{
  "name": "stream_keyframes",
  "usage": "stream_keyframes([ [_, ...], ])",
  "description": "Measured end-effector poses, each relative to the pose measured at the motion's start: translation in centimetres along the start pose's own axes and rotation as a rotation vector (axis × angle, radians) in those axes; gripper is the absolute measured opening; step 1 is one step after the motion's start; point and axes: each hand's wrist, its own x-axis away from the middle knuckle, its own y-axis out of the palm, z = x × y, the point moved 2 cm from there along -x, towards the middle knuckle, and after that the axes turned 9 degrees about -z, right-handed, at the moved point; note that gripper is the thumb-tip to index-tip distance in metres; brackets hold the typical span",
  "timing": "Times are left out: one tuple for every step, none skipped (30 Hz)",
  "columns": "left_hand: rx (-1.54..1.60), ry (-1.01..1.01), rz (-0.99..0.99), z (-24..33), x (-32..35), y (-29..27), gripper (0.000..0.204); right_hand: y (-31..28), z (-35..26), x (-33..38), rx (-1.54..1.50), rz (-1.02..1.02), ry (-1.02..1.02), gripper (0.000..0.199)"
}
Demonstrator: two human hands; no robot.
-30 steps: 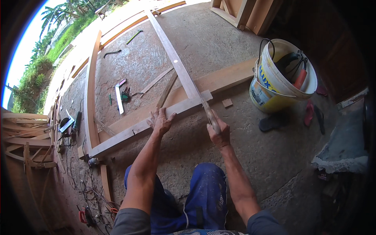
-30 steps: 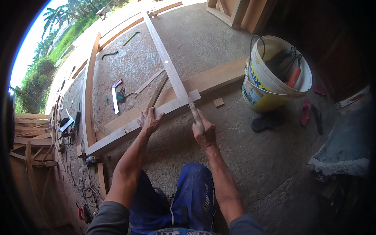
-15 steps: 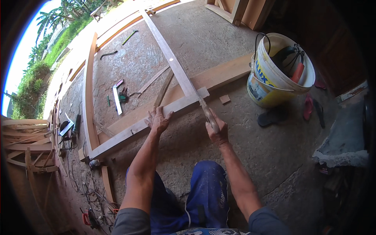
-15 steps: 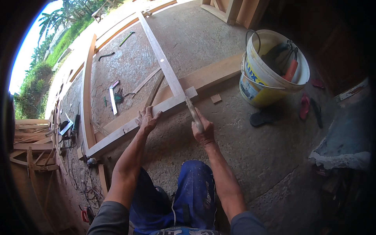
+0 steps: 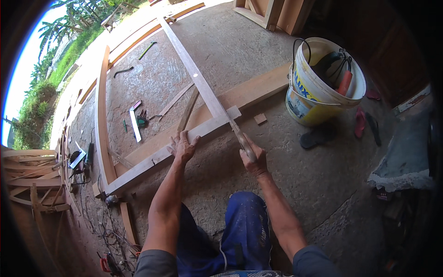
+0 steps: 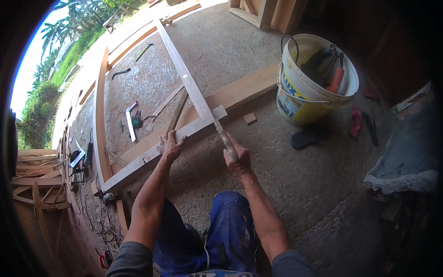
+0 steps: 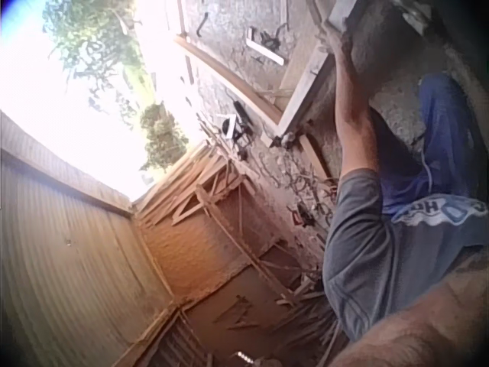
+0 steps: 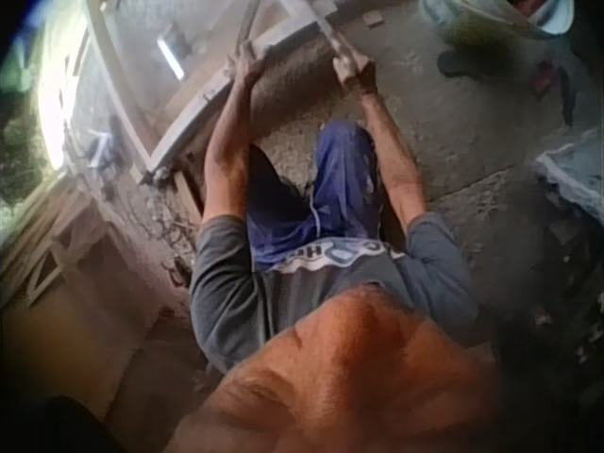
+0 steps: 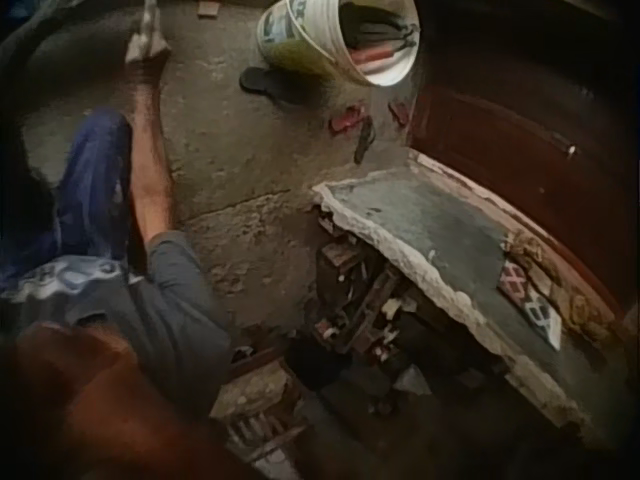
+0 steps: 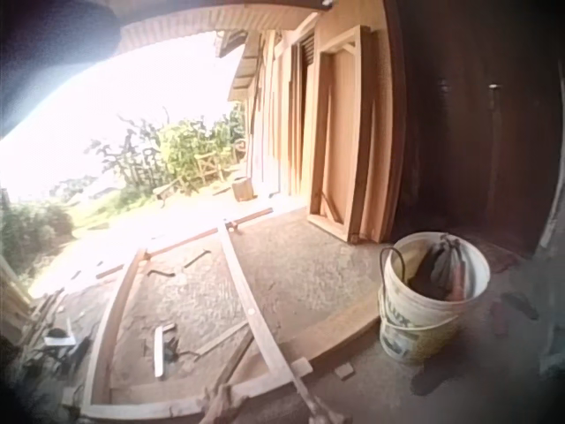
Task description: The person assembles a wooden frame by positioning planks, marking measurements with a pencil and square, sawing a plank to length, and using a nail gun to fasten the joints. The frame is adjusted and aligned during the process.
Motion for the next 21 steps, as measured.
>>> stream_keyframes([
  [0.008,-0.001,0.006,-0.8,-0.1,0.0,0.08,0.0,-0.3,0.6,-0.039,-0.018,0.025,0.053],
  [0.021,-0.026,0.027,-2.6,0.0,0.0,0.08,-0.7,-1.7,4.3,0.048,-0.09,0.043,0.057],
  [0.018,-0.042,0.042,-3.1,-0.1,-0.5,0.08,-2.6,-3.1,9.0,0.15,-0.178,0.045,0.062],
  [0.016,-0.049,0.038,-3.0,0.1,-0.4,0.08,-5.0,-4.5,13.6,0.196,-0.159,0.048,0.064],
  [0.008,-0.048,0.023,-2.8,0.3,0.2,0.08,-7.2,-5.4,17.9,0.274,-0.138,0.017,0.062],
  [0.011,-0.045,0.021,-2.5,0.2,0.3,0.081,-8.6,-6.2,20.1,0.263,-0.141,0.041,0.06],
  [0.005,-0.039,0.016,-1.8,0.3,0.4,0.08,-9.2,-6.8,21.3,0.251,-0.136,0.07,0.057],
  [-0.001,-0.034,0.011,-1.3,0.4,0.5,0.08,-8.4,-6.1,21.3,0.225,-0.136,0.099,0.056],
  [0.001,-0.033,0.011,-0.6,1.1,0.9,0.079,-7.9,-5.6,20.2,0.202,-0.14,0.12,0.055],
  [0.005,-0.025,0.005,-0.7,0.6,0.5,0.078,-7.8,-5.3,19.2,0.179,-0.145,0.141,0.054],
  [0.009,-0.018,0.0,-0.9,0.1,0.3,0.077,-8.1,-5.2,18.4,0.176,-0.148,0.149,0.053],
  [0.013,-0.008,0.022,-1.2,0.1,0.1,0.076,-7.9,-6.5,14.2,0.147,-0.13,0.133,0.052],
  [0.014,-0.007,0.027,-1.3,0.1,0.1,0.076,-7.8,-7.8,12.7,0.129,-0.125,0.141,0.052],
  [0.015,-0.007,0.032,-1.5,0.1,0.1,0.076,-7.7,-8.2,13.4,0.121,-0.109,0.139,0.052],
  [0.015,-0.009,0.036,-1.9,0.1,0.0,0.077,-7.8,-8.4,14.6,0.112,-0.096,0.137,0.052],
  [0.023,-0.01,0.027,-2.0,0.3,0.1,0.077,-7.9,-8.4,14.8,0.111,-0.084,0.13,0.053],
  [0.008,-0.01,0.031,-2.2,0.4,0.1,0.078,-8.1,-8.6,15.0,0.137,-0.071,0.09,0.053],
  [-0.008,-0.013,0.036,-2.4,0.5,0.1,0.078,-8.4,-8.9,15.2,0.161,-0.061,0.05,0.053],
  [-0.025,-0.019,0.041,-2.7,0.4,0.1,0.078,-8.1,-8.9,15.3,0.182,-0.052,0.01,0.053],
  [-0.03,-0.049,0.052,-3.2,0.3,-0.2,0.079,-6.5,-7.4,13.6,0.154,-0.044,-0.004,0.055],
  [-0.019,-0.029,0.027,-3.1,-0.3,0.4,0.079,-4.7,-5.6,10.9,0.174,-0.052,-0.002,0.054],
])
